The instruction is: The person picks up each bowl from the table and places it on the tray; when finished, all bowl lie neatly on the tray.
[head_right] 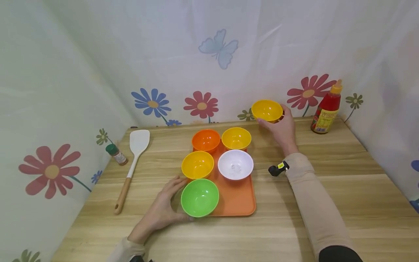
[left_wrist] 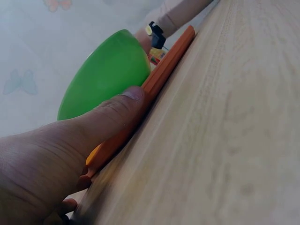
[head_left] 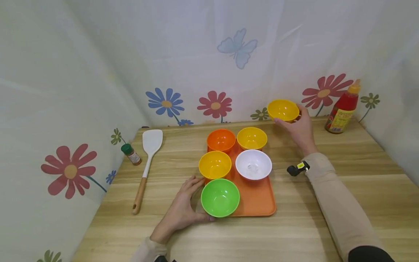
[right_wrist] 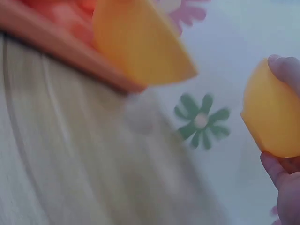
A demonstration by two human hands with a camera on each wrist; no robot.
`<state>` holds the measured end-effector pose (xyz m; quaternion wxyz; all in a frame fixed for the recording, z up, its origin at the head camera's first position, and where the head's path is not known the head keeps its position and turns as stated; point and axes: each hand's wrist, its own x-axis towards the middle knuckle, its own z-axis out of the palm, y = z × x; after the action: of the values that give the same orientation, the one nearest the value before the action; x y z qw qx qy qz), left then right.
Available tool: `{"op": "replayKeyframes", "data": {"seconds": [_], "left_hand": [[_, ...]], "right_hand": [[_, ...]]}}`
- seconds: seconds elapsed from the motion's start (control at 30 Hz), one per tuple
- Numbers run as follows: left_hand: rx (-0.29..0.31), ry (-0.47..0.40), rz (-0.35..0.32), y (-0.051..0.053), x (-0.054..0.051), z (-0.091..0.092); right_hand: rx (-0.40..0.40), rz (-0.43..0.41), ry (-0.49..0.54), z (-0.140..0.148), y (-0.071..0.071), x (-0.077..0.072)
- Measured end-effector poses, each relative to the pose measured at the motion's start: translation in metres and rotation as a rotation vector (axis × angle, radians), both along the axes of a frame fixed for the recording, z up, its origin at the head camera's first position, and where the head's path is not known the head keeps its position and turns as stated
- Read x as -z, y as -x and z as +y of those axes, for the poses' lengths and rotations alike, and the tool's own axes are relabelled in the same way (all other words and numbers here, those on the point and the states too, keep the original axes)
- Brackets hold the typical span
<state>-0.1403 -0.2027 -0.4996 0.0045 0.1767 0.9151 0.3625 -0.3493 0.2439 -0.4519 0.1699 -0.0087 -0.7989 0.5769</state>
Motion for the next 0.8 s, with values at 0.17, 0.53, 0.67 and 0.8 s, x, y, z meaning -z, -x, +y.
{"op": "replayKeyframes", "data": {"seconds": [0.17,0.53,0.67,0.8], "left_hand": [[-0.009,0.0,-0.008,-0.001,0.0,-0.001],[-0.001,0.005,-0.003,0.0,0.0,0.0],[-0.001,0.008,-0.009,0.0,0.001,0.0],[-0.004,0.01,0.0,0.0,0.003,-0.001]], "right_hand": [[-0.013,0.063,-0.005,-0.01,-0.016,-0.025],[-0.08,0.111,-0.059,-0.022,-0.067,-0.078],[-0.113,0.105,-0.078,-0.025,-0.09,-0.088],[-0.149,0.119,-0.093,-0.028,-0.109,-0.092]]}}
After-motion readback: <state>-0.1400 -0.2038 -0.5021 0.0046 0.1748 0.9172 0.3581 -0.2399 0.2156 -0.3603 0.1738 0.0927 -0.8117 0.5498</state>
